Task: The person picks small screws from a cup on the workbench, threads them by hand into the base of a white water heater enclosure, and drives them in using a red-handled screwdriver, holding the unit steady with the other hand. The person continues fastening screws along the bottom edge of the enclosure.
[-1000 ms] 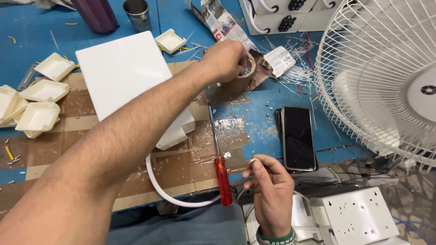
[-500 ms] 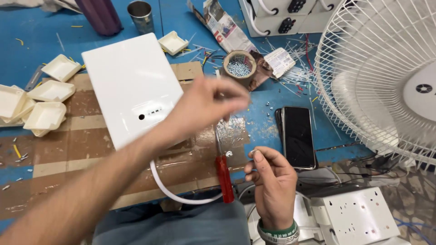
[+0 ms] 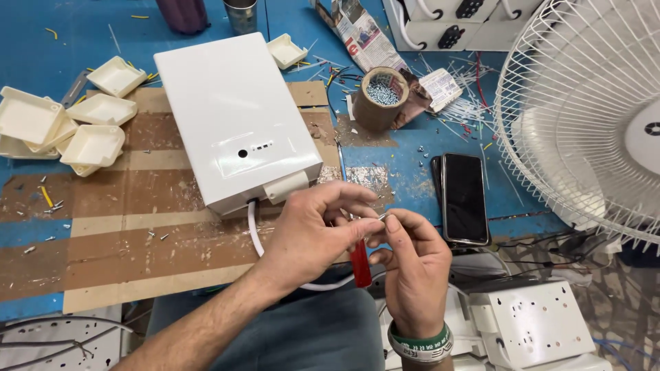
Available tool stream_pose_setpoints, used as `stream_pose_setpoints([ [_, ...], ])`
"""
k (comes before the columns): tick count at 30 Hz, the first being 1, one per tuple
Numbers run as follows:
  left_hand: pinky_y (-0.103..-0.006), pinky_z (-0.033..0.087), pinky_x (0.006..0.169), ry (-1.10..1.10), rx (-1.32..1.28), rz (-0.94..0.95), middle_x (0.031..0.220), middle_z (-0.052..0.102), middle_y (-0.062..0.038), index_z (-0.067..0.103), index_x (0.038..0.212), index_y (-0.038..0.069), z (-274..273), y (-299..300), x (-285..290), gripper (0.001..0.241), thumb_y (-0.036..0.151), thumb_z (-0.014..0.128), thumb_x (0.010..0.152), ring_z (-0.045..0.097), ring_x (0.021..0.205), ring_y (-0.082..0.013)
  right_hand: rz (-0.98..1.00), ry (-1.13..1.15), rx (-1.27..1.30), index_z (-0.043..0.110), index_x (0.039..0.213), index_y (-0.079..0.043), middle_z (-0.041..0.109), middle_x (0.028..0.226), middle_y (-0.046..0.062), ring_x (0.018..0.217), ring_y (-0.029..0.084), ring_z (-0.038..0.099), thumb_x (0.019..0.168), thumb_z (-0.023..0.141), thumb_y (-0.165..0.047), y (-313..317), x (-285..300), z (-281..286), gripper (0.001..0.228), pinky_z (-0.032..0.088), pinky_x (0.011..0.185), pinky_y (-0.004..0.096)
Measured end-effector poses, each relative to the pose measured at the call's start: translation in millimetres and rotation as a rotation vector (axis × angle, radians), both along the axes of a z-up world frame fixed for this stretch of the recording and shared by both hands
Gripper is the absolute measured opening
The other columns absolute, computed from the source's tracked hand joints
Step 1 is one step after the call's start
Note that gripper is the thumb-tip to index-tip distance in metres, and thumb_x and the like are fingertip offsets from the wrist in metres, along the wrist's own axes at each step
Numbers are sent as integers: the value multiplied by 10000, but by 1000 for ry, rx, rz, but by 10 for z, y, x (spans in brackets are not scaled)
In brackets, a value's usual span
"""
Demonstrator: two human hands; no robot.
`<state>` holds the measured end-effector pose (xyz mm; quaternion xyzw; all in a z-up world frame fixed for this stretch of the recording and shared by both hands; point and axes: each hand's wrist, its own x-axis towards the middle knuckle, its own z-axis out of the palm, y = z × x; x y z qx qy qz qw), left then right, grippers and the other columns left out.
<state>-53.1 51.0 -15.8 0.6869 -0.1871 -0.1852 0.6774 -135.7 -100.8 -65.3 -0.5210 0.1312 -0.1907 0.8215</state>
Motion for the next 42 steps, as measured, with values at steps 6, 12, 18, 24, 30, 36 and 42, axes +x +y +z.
stream_pose_setpoints([
  [6,-187,558,579,-86,31,16,936,810,-15,729,1139,63,9,45,-9,321,117,815,834,644,673,-10,29,0,38,666,1183,49,717,940,86,790,137,670,1010,641,-81,17,-25,-4,218,552,600,263],
  [12,-194,591,624,-143,21,1,931,810,-6,759,1122,83,12,85,6,269,130,795,859,704,722,-17,87,3,64,675,1207,56,692,910,77,720,118,605,1015,641,-89,1,-14,8,243,501,564,252],
  [18,-205,580,625,-185,9,-10,879,797,-8,805,1028,84,-12,81,8,154,116,784,879,691,721,-39,137,5,130,666,1210,62,692,922,70,735,116,610,1026,624,-108,0,13,36,254,489,555,246],
  [24,-209,595,659,-221,-72,14,899,787,-12,805,982,66,-76,58,-3,103,90,771,889,715,770,-48,165,15,139,665,1224,63,694,934,66,746,106,611,1035,615,-123,-1,24,35,270,489,555,233],
  [30,-222,575,659,-226,-65,41,894,782,-19,804,969,58,-94,46,-2,89,88,770,892,703,759,-61,186,26,160,668,1211,57,690,926,65,745,106,612,1037,613,-129,-32,24,-3,261,493,552,229],
  [36,-228,564,642,-241,-13,41,871,771,-15,798,956,58,-86,46,13,79,103,769,898,685,729,-61,196,11,177,668,1213,59,681,922,72,759,112,616,1051,614,-132,-30,0,-8,257,495,562,229],
  [42,-212,577,628,-45,-1,0,820,772,10,794,972,62,-58,97,101,124,155,771,893,692,710,-28,233,-10,159,660,1234,68,687,944,116,784,152,653,1008,590,-97,-81,-8,103,289,547,596,274],
])
